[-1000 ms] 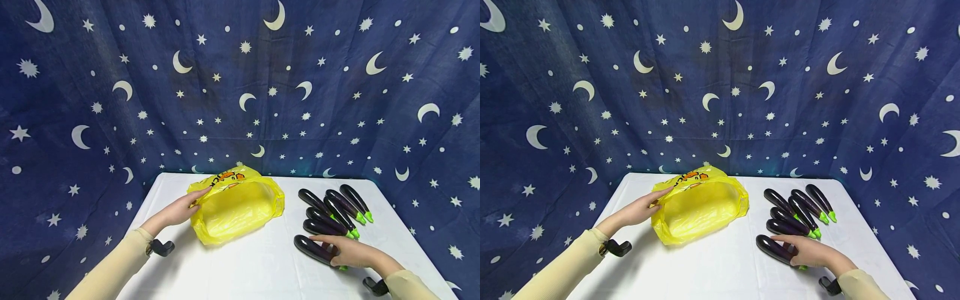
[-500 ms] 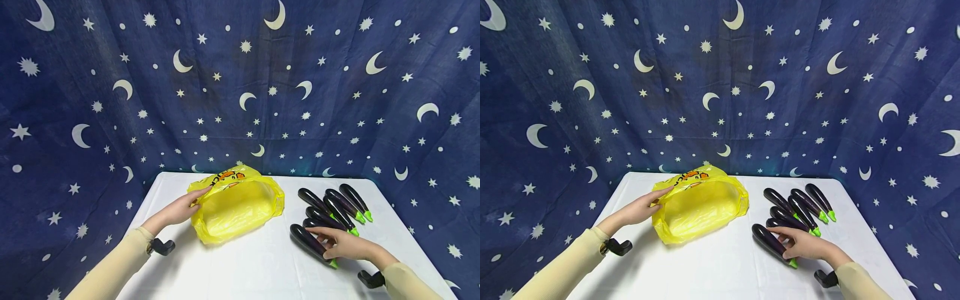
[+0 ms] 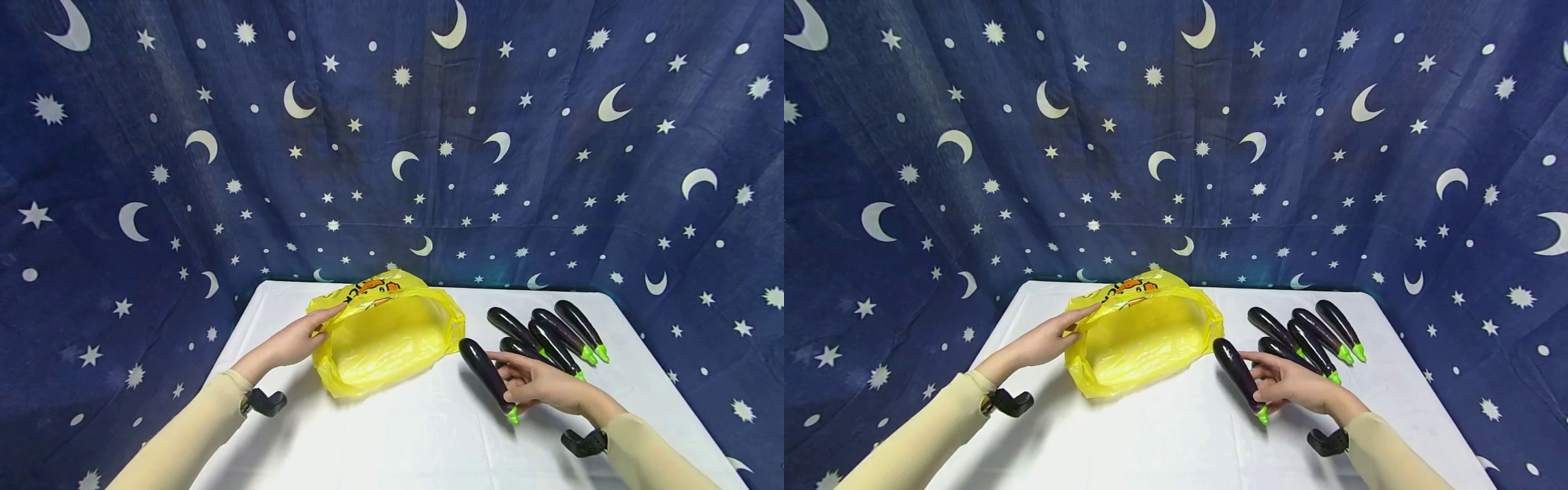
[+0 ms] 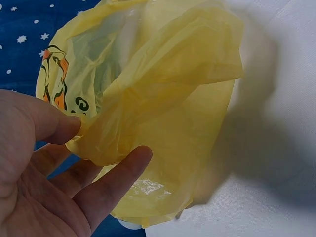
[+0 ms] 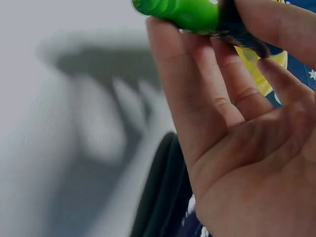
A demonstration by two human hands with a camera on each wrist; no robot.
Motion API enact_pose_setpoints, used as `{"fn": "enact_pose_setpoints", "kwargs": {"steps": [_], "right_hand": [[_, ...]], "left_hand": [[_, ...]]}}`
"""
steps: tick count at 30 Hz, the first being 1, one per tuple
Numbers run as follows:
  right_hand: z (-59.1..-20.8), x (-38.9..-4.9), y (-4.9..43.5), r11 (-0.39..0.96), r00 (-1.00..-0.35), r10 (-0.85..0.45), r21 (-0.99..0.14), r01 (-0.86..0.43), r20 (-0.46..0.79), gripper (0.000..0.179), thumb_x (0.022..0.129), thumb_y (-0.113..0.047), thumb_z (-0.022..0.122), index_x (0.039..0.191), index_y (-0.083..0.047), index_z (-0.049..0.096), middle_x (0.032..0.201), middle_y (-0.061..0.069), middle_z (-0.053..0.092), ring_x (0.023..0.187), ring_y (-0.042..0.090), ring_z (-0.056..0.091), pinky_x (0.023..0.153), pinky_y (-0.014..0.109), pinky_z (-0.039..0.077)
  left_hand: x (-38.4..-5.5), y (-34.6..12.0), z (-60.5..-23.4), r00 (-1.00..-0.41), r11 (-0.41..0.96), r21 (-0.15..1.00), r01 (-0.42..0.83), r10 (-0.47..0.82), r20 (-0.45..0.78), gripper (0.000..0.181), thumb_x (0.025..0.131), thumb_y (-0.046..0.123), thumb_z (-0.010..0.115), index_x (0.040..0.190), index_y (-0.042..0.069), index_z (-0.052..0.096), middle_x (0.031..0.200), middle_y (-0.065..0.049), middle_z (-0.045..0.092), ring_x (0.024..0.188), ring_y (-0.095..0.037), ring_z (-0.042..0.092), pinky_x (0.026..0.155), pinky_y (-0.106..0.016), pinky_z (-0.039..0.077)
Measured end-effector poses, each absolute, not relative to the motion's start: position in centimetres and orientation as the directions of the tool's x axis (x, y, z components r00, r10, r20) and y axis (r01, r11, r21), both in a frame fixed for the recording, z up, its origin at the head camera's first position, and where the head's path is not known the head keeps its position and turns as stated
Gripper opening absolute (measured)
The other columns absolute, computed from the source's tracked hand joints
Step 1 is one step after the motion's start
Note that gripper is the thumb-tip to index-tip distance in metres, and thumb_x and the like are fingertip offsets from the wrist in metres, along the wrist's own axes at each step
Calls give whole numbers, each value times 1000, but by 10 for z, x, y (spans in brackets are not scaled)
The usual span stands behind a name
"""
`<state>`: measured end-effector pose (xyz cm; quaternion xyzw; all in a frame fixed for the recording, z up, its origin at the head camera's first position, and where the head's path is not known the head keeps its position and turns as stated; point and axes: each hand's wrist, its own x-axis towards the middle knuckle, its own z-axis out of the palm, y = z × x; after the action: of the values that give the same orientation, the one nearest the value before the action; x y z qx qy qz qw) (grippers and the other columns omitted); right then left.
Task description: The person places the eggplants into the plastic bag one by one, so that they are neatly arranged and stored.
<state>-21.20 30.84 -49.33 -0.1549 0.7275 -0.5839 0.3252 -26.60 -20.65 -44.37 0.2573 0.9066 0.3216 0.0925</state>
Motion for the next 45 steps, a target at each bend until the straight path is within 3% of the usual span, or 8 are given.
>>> {"fn": "enact_pose_setpoints", "kwargs": {"steps": [9,14,32,38,45], "right_hand": [[-499,-225,289,88,-719,-654,-967,237,-236,81,98,2,62,164,-9,15,132,17,58,100,28,69,81,44,60],[-500,-230,274,20,-717,-666,-966,258,-205,79,99,3,59,164,-12,16,127,14,58,99,26,70,79,40,60],[-506,-256,210,-26,-721,-656,-948,316,-222,83,97,-5,65,165,-15,18,136,18,57,105,24,68,83,40,60],[-509,-266,191,-64,-704,-671,-928,367,-233,85,96,-6,66,165,-19,17,149,32,41,107,26,67,88,42,59],[-511,-277,167,-74,-692,-678,-913,400,-248,84,96,-5,65,165,-21,18,147,28,46,107,28,67,87,42,59]], "left_hand": [[-267,-207,-443,-853,657,629,416,521,20,66,100,-1,52,161,16,35,160,-14,40,146,-35,36,116,-55,33],[-269,-205,-443,-856,655,627,422,516,38,62,102,3,53,161,14,36,161,-12,39,145,-34,37,114,-54,36],[-271,-202,-438,-874,652,645,399,482,54,58,104,9,54,160,11,38,161,-12,38,142,-35,42,112,-54,39],[-271,-201,-440,-874,645,654,396,483,53,57,105,9,54,160,11,37,162,-11,37,142,-34,42,112,-53,39],[-272,-199,-439,-871,626,668,403,487,69,57,105,7,54,159,11,38,162,-12,37,141,-34,43,111,-52,41]]}}
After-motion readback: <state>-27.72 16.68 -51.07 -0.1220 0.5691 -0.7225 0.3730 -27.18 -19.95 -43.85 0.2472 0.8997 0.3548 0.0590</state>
